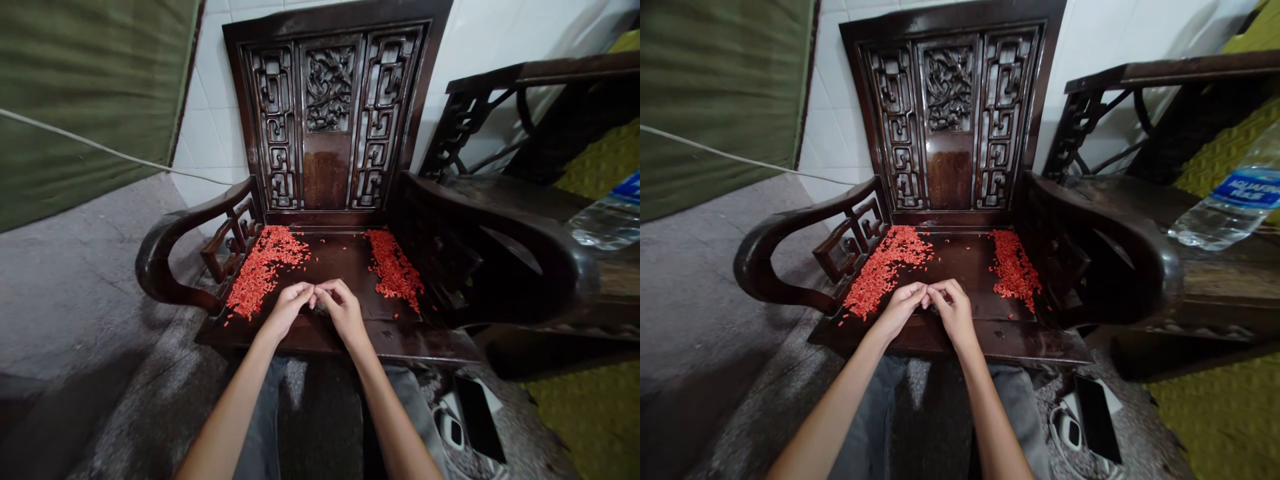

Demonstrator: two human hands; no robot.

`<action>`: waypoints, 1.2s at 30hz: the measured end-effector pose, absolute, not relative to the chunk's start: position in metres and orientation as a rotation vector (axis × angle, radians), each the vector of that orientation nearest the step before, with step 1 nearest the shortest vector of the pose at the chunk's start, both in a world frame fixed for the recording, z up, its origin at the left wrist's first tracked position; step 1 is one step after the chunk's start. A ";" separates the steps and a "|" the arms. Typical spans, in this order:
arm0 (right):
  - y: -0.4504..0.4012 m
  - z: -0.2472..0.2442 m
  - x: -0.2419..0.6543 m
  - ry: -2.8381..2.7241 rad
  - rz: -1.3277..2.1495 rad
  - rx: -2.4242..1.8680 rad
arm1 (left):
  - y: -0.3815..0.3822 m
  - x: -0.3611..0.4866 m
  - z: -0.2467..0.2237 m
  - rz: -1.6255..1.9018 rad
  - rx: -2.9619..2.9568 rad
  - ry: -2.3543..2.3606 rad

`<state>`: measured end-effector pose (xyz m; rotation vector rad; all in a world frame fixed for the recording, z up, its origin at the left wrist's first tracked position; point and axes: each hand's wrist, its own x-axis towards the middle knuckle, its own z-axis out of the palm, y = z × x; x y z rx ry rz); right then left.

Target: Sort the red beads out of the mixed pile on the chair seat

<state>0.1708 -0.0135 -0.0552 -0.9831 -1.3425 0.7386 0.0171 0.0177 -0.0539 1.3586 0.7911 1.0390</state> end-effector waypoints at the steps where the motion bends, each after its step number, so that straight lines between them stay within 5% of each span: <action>1: -0.013 -0.056 0.171 -1.347 0.746 -0.984 | 0.018 0.017 -0.054 1.041 1.357 0.791; 12: -0.014 -0.057 0.167 -1.255 0.902 -1.000 | 0.017 0.023 -0.055 1.143 1.293 0.829; 18: -0.008 -0.067 0.181 -0.864 0.492 -1.208 | 0.024 0.024 -0.071 1.307 1.275 0.989; 23: -0.005 -0.077 0.180 -1.214 0.221 -1.461 | 0.019 0.018 -0.074 1.436 1.634 1.494; 36: 0.005 -0.104 0.170 -1.685 0.097 -1.835 | 0.083 0.019 -0.064 0.775 2.309 2.125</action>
